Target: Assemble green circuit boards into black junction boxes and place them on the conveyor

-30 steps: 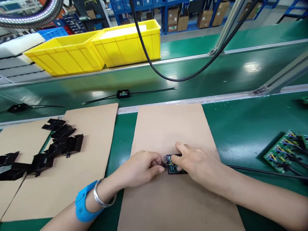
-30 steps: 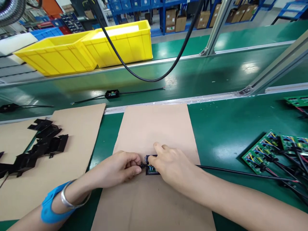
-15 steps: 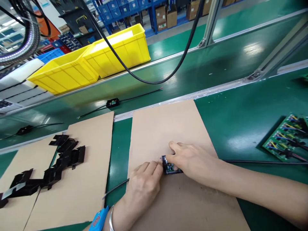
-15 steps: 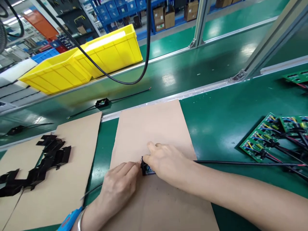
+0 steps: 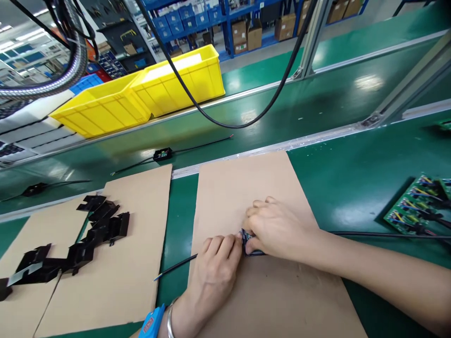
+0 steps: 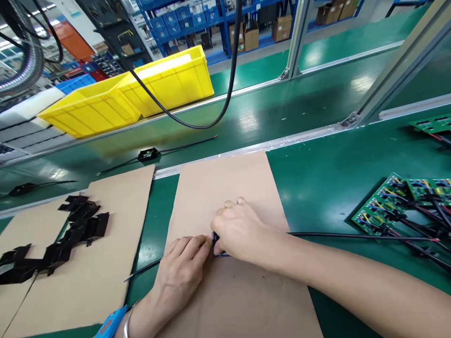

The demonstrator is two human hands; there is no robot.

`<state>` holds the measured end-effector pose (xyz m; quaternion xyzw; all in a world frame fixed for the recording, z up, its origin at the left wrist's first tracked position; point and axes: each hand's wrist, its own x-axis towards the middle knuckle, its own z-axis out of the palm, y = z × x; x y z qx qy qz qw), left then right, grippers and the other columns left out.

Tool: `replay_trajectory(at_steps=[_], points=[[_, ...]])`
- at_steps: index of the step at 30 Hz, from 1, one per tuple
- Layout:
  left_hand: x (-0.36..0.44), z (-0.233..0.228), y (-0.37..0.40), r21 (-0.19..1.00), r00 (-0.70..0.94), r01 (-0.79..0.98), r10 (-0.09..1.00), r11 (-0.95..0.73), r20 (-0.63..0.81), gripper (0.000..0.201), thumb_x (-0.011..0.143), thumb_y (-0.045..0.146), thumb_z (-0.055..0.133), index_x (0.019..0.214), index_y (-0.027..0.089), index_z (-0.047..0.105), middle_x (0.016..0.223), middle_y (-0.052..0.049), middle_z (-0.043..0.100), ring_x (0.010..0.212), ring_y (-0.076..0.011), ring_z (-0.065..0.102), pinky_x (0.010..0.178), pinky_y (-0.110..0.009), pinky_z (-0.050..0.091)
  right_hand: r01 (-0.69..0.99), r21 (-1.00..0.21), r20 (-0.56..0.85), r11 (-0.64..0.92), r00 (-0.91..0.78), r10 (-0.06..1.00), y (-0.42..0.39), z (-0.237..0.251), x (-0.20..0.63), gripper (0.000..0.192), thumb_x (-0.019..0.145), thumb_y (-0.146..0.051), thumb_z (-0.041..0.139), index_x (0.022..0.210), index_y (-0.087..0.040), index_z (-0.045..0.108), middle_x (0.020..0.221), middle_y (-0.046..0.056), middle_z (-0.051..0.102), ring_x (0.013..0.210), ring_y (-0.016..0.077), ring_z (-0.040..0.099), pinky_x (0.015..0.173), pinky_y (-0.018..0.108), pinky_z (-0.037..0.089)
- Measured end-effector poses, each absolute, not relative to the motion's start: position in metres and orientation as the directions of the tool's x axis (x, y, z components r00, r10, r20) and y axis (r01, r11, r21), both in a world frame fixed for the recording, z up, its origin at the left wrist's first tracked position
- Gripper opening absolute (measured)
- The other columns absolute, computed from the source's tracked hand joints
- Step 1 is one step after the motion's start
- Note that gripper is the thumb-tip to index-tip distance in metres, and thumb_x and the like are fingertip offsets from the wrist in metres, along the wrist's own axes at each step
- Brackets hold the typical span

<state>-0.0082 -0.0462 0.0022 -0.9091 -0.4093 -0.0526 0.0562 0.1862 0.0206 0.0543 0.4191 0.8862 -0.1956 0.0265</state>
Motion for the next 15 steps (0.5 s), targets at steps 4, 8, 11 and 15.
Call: replay_trajectory(at_steps=[4,8,11,15], points=[[-0.009,-0.002,-0.05,-0.133,0.738,0.674,0.655,-0.726,0.166,0.033,0.09,0.002,0.037,0.118,0.006,0.054,0.101,-0.012,0.063,0.079,-0.0208,0.056,0.069,-0.034,0.049,0.786,-0.313,-0.16,0.533,-0.597,0.786,0.025,0.043,0.174,0.027,0.073,-0.027,0.073,0.092,-0.014,0.06,0.081,0.007,0.068,0.076,0.0223,0.061,0.064,0.032,0.035],[-0.012,-0.005,-0.045,-0.077,0.746,0.659,0.637,-0.748,0.193,0.035,0.091,0.001,0.036,0.122,0.002,0.052,0.099,-0.012,0.063,0.077,-0.0203,0.056,0.069,-0.033,0.052,0.76,-0.336,-0.128,0.556,-0.622,0.773,0.026,0.033,0.176,0.023,0.074,-0.028,0.073,0.086,-0.017,0.057,0.08,0.004,0.065,0.077,0.0223,0.061,0.063,0.033,0.036],[-0.012,0.002,-0.039,0.074,0.69,0.703,0.703,-0.708,0.176,0.035,0.09,0.001,0.036,0.119,0.005,0.055,0.096,-0.011,0.063,0.079,-0.0202,0.057,0.072,-0.033,0.055,0.731,-0.385,-0.086,0.563,-0.636,0.767,0.02,0.031,0.192,0.03,0.075,-0.04,0.076,0.087,-0.018,0.058,0.084,0.004,0.064,0.085,0.0225,0.06,0.07,0.034,0.04],[-0.006,0.021,-0.036,0.196,0.686,0.662,0.69,-0.724,0.23,0.035,0.089,0.005,0.043,0.12,0.009,0.057,0.109,-0.012,0.064,0.094,-0.022,0.059,0.086,-0.037,0.054,0.71,-0.438,-0.069,0.552,-0.639,0.766,0.003,0.032,0.218,0.054,0.068,-0.057,0.076,0.102,-0.019,0.059,0.101,0.007,0.062,0.098,0.026,0.054,0.082,0.038,0.041]])
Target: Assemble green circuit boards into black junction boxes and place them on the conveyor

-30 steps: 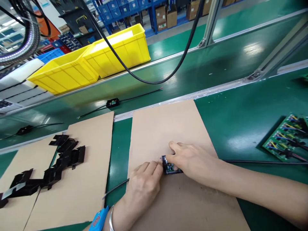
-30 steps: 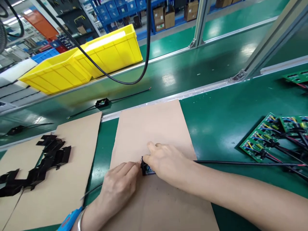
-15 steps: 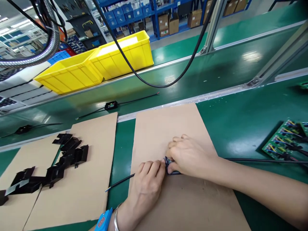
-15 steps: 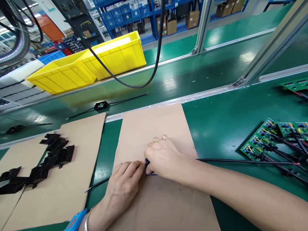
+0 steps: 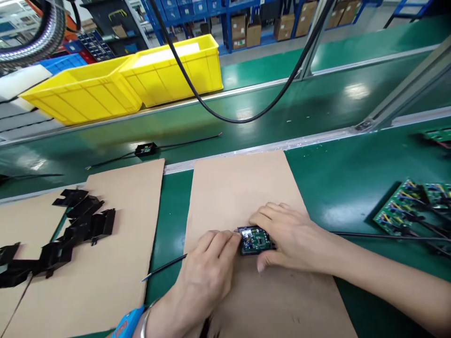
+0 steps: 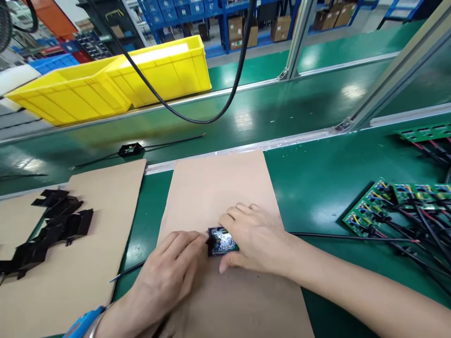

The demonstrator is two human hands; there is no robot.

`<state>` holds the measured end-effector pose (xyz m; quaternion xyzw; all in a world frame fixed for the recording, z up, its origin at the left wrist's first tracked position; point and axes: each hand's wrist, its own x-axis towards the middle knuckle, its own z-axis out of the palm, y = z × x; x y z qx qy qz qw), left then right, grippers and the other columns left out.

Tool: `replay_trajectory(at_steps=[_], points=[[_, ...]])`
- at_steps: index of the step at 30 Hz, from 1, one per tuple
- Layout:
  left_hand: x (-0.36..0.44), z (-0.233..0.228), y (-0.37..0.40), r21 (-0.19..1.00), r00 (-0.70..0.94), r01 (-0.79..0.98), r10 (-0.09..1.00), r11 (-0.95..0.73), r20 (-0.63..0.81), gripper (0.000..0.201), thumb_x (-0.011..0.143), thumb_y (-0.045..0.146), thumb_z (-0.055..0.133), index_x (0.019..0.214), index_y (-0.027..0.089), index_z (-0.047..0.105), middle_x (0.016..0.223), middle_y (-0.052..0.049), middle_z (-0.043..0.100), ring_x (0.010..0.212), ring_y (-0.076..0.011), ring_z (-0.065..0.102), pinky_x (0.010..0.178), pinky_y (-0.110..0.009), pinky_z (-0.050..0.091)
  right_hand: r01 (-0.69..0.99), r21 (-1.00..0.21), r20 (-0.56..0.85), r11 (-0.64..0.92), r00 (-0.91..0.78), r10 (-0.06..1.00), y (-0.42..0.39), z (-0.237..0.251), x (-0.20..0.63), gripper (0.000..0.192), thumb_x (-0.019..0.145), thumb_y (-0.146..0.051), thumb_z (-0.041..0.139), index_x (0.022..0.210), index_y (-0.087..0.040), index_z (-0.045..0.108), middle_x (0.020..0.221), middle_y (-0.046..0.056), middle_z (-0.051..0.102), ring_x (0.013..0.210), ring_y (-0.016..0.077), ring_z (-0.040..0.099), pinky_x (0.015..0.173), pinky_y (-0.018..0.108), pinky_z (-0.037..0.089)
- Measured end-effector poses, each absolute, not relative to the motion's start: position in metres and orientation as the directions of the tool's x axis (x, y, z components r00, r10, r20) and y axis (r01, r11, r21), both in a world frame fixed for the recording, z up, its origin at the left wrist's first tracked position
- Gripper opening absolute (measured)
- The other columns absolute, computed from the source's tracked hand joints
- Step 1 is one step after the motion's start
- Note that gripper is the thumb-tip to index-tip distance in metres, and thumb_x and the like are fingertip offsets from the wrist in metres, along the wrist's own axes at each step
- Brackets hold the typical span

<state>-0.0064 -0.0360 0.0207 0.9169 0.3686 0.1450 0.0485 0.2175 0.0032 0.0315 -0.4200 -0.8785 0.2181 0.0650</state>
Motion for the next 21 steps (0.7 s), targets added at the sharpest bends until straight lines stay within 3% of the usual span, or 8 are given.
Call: replay_trajectory(at_steps=[5,16,21], points=[[0.008,0.016,-0.033,0.145,0.856,0.463,0.483,-0.875,0.185,0.038,0.095,0.021,0.048,0.132,0.012,0.051,0.132,-0.009,0.059,0.12,-0.0236,0.054,0.105,-0.04,0.044,0.717,-0.445,-0.067,0.537,-0.625,0.778,-0.008,0.027,0.225,0.036,0.074,-0.033,0.073,0.103,-0.017,0.06,0.104,0.008,0.06,0.098,0.0254,0.052,0.084,0.04,0.041],[0.004,0.007,-0.017,0.234,0.882,0.42,0.455,-0.877,0.121,0.025,0.093,0.011,0.048,0.115,0.012,0.06,0.127,-0.007,0.061,0.124,-0.0205,0.052,0.113,-0.036,0.039,0.696,-0.522,-0.083,0.492,-0.616,0.784,-0.005,0.025,0.223,0.045,0.069,-0.024,0.076,0.111,-0.018,0.059,0.106,0.005,0.062,0.1,0.0245,0.054,0.088,0.04,0.042],[0.007,0.003,-0.021,0.215,0.854,0.445,0.484,-0.87,0.193,0.028,0.091,0.007,0.046,0.115,0.01,0.06,0.126,-0.008,0.061,0.123,-0.0215,0.051,0.112,-0.037,0.039,0.645,-0.556,-0.026,0.524,-0.643,0.765,-0.007,0.029,0.251,0.059,0.076,-0.031,0.074,0.127,-0.017,0.048,0.122,0.009,0.059,0.112,0.0237,0.053,0.094,0.036,0.042]])
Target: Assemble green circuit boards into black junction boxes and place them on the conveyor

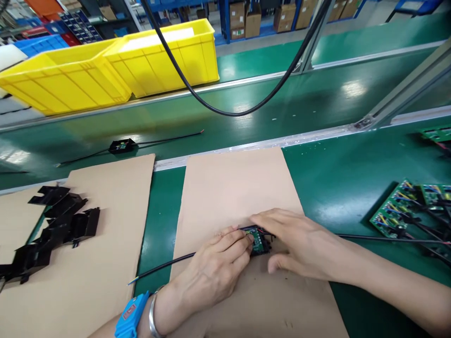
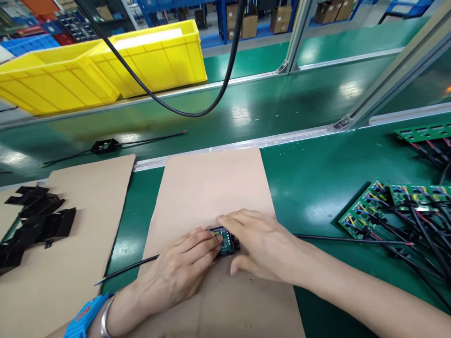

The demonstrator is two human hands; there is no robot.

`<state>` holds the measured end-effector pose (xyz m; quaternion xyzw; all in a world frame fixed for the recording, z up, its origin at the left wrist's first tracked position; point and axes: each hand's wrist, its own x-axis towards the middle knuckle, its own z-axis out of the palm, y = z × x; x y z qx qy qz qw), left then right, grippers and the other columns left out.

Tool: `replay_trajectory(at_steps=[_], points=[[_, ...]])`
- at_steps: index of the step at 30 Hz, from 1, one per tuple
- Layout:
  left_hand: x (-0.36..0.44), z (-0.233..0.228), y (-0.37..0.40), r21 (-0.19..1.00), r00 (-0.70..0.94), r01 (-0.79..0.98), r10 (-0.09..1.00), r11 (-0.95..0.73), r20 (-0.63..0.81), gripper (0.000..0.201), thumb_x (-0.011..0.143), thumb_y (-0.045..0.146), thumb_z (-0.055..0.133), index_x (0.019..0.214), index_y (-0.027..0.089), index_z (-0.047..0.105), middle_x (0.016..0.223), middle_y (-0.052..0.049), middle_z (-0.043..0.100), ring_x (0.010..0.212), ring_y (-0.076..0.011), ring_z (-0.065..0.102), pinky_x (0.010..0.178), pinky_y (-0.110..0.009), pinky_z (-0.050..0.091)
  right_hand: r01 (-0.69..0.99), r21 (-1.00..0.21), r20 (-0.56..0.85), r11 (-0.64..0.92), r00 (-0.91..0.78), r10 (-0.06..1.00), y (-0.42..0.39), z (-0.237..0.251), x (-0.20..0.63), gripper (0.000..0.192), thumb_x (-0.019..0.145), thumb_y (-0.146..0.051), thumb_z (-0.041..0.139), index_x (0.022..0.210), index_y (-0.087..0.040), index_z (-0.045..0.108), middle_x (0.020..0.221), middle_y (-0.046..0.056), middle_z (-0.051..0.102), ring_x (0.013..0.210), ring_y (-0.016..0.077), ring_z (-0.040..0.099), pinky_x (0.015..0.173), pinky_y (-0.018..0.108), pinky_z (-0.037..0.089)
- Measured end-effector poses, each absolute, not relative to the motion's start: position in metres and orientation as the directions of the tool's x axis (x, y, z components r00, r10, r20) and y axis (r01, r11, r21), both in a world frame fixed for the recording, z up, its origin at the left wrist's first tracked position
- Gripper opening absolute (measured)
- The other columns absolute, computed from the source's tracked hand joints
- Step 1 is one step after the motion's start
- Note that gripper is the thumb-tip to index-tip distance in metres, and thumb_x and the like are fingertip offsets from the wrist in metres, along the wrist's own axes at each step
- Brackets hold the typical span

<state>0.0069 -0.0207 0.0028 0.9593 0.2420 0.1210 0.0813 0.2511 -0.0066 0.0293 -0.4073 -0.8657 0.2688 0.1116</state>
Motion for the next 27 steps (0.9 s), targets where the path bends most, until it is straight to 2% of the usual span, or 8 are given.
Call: replay_trajectory(at_steps=[2,5,10,14,16,19,22,27], points=[[0.008,0.002,-0.022,0.198,0.86,0.429,0.465,-0.881,0.208,0.029,0.091,0.006,0.044,0.115,0.009,0.06,0.128,-0.008,0.059,0.119,-0.0211,0.053,0.112,-0.038,0.038,0.695,-0.55,-0.064,0.462,-0.587,0.807,-0.007,0.033,0.264,0.046,0.083,-0.03,0.067,0.123,-0.016,0.049,0.117,0.009,0.06,0.106,0.0223,0.056,0.088,0.034,0.045],[0.009,0.001,-0.024,0.158,0.865,0.435,0.46,-0.887,0.199,0.031,0.092,0.005,0.042,0.117,0.008,0.059,0.126,-0.009,0.059,0.11,-0.0216,0.056,0.107,-0.04,0.043,0.754,-0.528,-0.173,0.391,-0.546,0.82,-0.009,0.036,0.272,0.014,0.092,-0.021,0.048,0.102,-0.019,0.057,0.094,0.005,0.062,0.084,0.0187,0.058,0.073,0.032,0.044],[0.01,0.002,-0.027,0.148,0.863,0.459,0.479,-0.876,0.159,0.03,0.094,0.007,0.04,0.118,0.008,0.057,0.12,-0.011,0.06,0.107,-0.0239,0.055,0.1,-0.039,0.046,0.731,-0.545,-0.145,0.411,-0.565,0.813,-0.008,0.037,0.26,0.021,0.092,-0.015,0.038,0.086,-0.018,0.057,0.083,0.005,0.058,0.077,0.0178,0.054,0.069,0.031,0.039],[0.01,0.001,-0.028,0.146,0.86,0.465,0.485,-0.873,0.161,0.029,0.094,0.007,0.039,0.116,0.008,0.057,0.122,-0.011,0.059,0.107,-0.0236,0.054,0.1,-0.04,0.046,0.774,-0.549,-0.304,0.316,-0.537,0.787,-0.001,0.045,0.255,0.019,0.092,-0.019,0.043,0.077,-0.019,0.054,0.073,0.0,0.057,0.068,0.0149,0.051,0.065,0.029,0.036],[0.011,0.001,-0.028,0.146,0.859,0.467,0.487,-0.872,0.159,0.029,0.094,0.007,0.039,0.117,0.008,0.057,0.122,-0.012,0.059,0.107,-0.0238,0.054,0.099,-0.04,0.046,0.771,-0.553,-0.327,0.316,-0.55,0.769,0.0,0.047,0.252,0.017,0.09,-0.018,0.044,0.076,-0.019,0.053,0.071,-0.001,0.056,0.067,0.0141,0.049,0.065,0.028,0.035],[0.012,0.003,-0.028,0.152,0.856,0.468,0.49,-0.87,0.166,0.027,0.093,0.007,0.038,0.111,0.009,0.059,0.114,-0.012,0.061,0.105,-0.0233,0.056,0.097,-0.04,0.047,0.705,-0.54,-0.179,0.46,-0.63,0.755,-0.002,0.042,0.242,0.014,0.085,-0.009,0.044,0.076,-0.018,0.05,0.077,0.002,0.055,0.07,0.0148,0.046,0.064,0.029,0.034],[0.012,0.005,-0.028,0.16,0.856,0.468,0.491,-0.869,0.163,0.027,0.093,0.006,0.038,0.108,0.009,0.06,0.11,-0.012,0.062,0.102,-0.0224,0.058,0.095,-0.039,0.048,0.621,-0.441,-0.007,0.648,-0.724,0.69,-0.004,0.033,0.239,0.023,0.08,0.002,0.037,0.071,-0.018,0.045,0.077,0.003,0.052,0.071,0.0162,0.04,0.063,0.03,0.031],[0.011,0.003,-0.027,0.174,0.858,0.468,0.493,-0.866,0.146,0.028,0.095,0.009,0.037,0.112,0.011,0.059,0.115,-0.012,0.061,0.104,-0.0227,0.056,0.094,-0.038,0.048,0.576,-0.366,0.071,0.731,-0.766,0.639,-0.002,0.024,0.252,0.029,0.08,0.007,0.032,0.07,-0.018,0.044,0.074,0.002,0.048,0.068,0.0159,0.035,0.061,0.031,0.027]])
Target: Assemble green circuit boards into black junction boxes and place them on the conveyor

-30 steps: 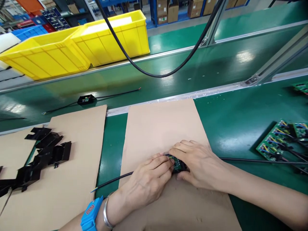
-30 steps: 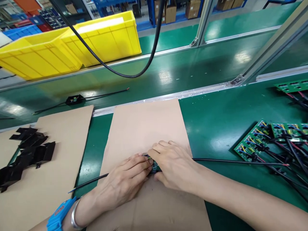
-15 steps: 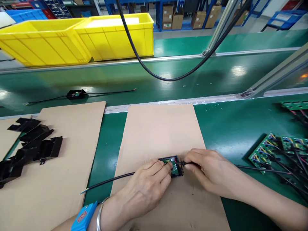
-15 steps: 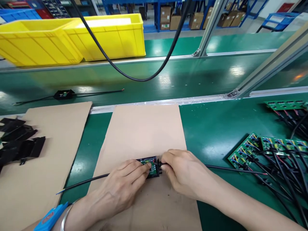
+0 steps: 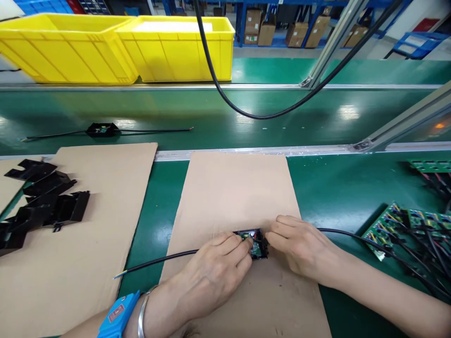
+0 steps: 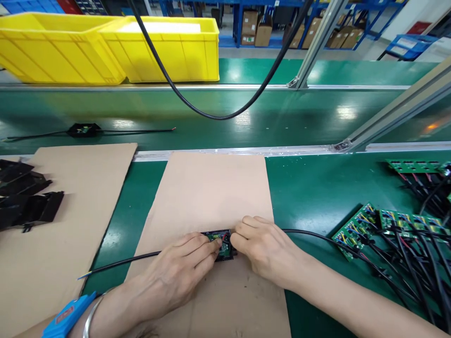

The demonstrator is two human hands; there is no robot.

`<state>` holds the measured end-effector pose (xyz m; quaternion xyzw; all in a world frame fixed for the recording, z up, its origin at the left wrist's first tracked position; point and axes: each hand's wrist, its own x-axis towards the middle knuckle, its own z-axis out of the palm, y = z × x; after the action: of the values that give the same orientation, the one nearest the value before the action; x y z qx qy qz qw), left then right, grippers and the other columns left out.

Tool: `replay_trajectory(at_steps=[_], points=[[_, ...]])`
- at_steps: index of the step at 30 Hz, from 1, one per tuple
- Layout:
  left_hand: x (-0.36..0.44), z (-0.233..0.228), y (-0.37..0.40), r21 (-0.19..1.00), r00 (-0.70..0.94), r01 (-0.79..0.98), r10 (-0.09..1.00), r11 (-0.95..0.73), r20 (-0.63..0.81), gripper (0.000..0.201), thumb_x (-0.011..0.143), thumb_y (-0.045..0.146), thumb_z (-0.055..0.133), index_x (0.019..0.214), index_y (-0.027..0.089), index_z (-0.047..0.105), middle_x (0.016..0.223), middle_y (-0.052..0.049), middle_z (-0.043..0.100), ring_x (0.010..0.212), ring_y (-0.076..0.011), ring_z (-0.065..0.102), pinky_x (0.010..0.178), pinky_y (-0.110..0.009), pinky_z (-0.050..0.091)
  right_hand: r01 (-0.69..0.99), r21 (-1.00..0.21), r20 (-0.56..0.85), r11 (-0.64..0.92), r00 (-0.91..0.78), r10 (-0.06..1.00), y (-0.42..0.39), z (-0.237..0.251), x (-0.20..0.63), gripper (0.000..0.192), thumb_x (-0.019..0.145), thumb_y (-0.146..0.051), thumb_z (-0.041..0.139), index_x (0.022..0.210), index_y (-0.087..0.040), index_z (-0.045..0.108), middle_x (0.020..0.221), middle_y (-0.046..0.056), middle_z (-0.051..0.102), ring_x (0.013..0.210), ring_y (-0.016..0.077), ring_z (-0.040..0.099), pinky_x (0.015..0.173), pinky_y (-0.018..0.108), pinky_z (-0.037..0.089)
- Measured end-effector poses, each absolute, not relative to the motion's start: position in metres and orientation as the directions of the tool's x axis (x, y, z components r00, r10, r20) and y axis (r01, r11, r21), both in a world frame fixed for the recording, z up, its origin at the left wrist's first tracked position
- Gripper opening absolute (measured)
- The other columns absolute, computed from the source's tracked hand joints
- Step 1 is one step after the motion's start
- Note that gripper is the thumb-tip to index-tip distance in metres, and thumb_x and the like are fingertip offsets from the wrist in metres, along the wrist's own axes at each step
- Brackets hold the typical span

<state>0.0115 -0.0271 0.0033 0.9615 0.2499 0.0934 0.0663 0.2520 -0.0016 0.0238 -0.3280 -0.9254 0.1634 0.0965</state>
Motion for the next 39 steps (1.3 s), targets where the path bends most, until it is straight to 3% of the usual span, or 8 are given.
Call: replay_trajectory(at_steps=[6,14,20,23,29,32,35,39], points=[[0.017,0.008,-0.027,0.171,0.834,0.519,0.54,-0.838,0.115,0.047,0.092,0.006,0.034,0.138,0.005,0.041,0.106,-0.013,0.061,0.09,-0.0234,0.055,0.084,-0.04,0.052,0.584,-0.323,-0.009,0.744,-0.788,0.615,0.001,0.025,0.253,0.027,0.088,0.001,0.034,0.076,-0.018,0.047,0.08,0.002,0.051,0.073,0.0168,0.04,0.063,0.032,0.03],[0.037,0.018,-0.034,0.033,0.802,0.595,0.596,-0.803,0.041,0.041,0.083,0.008,0.036,0.118,0.001,0.056,0.1,-0.017,0.057,0.087,-0.0271,0.052,0.079,-0.043,0.052,0.628,-0.212,-0.046,0.749,-0.772,0.634,-0.006,0.014,0.248,0.015,0.094,-0.012,0.044,0.086,-0.017,0.055,0.087,0.006,0.053,0.078,0.0199,0.045,0.069,0.035,0.036],[0.029,0.018,-0.029,0.256,0.774,0.589,0.626,-0.766,0.092,0.056,0.073,0.007,0.044,0.128,0.006,0.05,0.109,-0.014,0.057,0.093,-0.0252,0.053,0.085,-0.04,0.053,0.672,-0.386,0.045,0.632,-0.671,0.74,-0.009,0.007,0.26,0.022,0.09,-0.008,0.042,0.089,-0.017,0.061,0.091,0.008,0.054,0.085,0.0202,0.047,0.075,0.034,0.04],[0.028,0.018,-0.031,0.194,0.777,0.604,0.625,-0.773,0.072,0.061,0.075,0.004,0.042,0.136,0.007,0.043,0.116,-0.014,0.056,0.096,-0.0253,0.052,0.087,-0.041,0.051,0.648,-0.46,0.095,0.607,-0.644,0.759,-0.009,0.006,0.263,0.018,0.091,-0.015,0.048,0.099,-0.018,0.063,0.091,0.007,0.056,0.087,0.0205,0.048,0.078,0.036,0.04],[0.043,0.014,-0.043,0.046,0.773,0.635,0.635,-0.772,-0.01,0.058,0.076,0.005,0.041,0.134,0.002,0.045,0.114,-0.016,0.058,0.09,-0.0257,0.052,0.083,-0.042,0.049,0.609,-0.509,0.133,0.609,-0.643,0.754,-0.009,0.003,0.259,0.023,0.088,-0.007,0.044,0.086,-0.018,0.065,0.084,0.006,0.057,0.082,0.018,0.049,0.075,0.032,0.042],[0.038,0.018,-0.042,0.124,0.76,0.641,0.649,-0.758,0.036,0.061,0.075,0.003,0.043,0.135,0.007,0.045,0.116,-0.014,0.057,0.094,-0.0249,0.053,0.088,-0.042,0.048,0.597,-0.525,0.133,0.607,-0.647,0.751,-0.006,0.007,0.262,0.019,0.092,-0.017,0.048,0.093,-0.019,0.067,0.085,0.005,0.059,0.085,0.0185,0.052,0.079,0.033,0.044],[0.012,0.03,-0.038,0.257,0.723,0.611,0.66,-0.749,0.205,0.055,0.081,0.004,0.044,0.135,0.013,0.045,0.123,-0.013,0.053,0.11,-0.0252,0.05,0.097,-0.042,0.045,0.627,-0.495,0.097,0.601,-0.648,0.755,-0.005,0.018,0.275,0.02,0.09,-0.024,0.055,0.107,-0.019,0.064,0.094,0.007,0.061,0.094,0.021,0.053,0.085,0.035,0.045],[-0.035,0.035,-0.043,0.281,0.538,0.755,0.804,-0.593,0.251,0.037,0.087,0.017,0.052,0.125,0.018,0.052,0.123,-0.013,0.051,0.112,-0.0269,0.051,0.091,-0.044,0.049,0.704,-0.412,0.051,0.579,-0.617,0.786,-0.013,0.026,0.296,0.02,0.087,-0.026,0.058,0.105,-0.021,0.063,0.101,0.008,0.06,0.098,0.0242,0.053,0.084,0.039,0.046]])
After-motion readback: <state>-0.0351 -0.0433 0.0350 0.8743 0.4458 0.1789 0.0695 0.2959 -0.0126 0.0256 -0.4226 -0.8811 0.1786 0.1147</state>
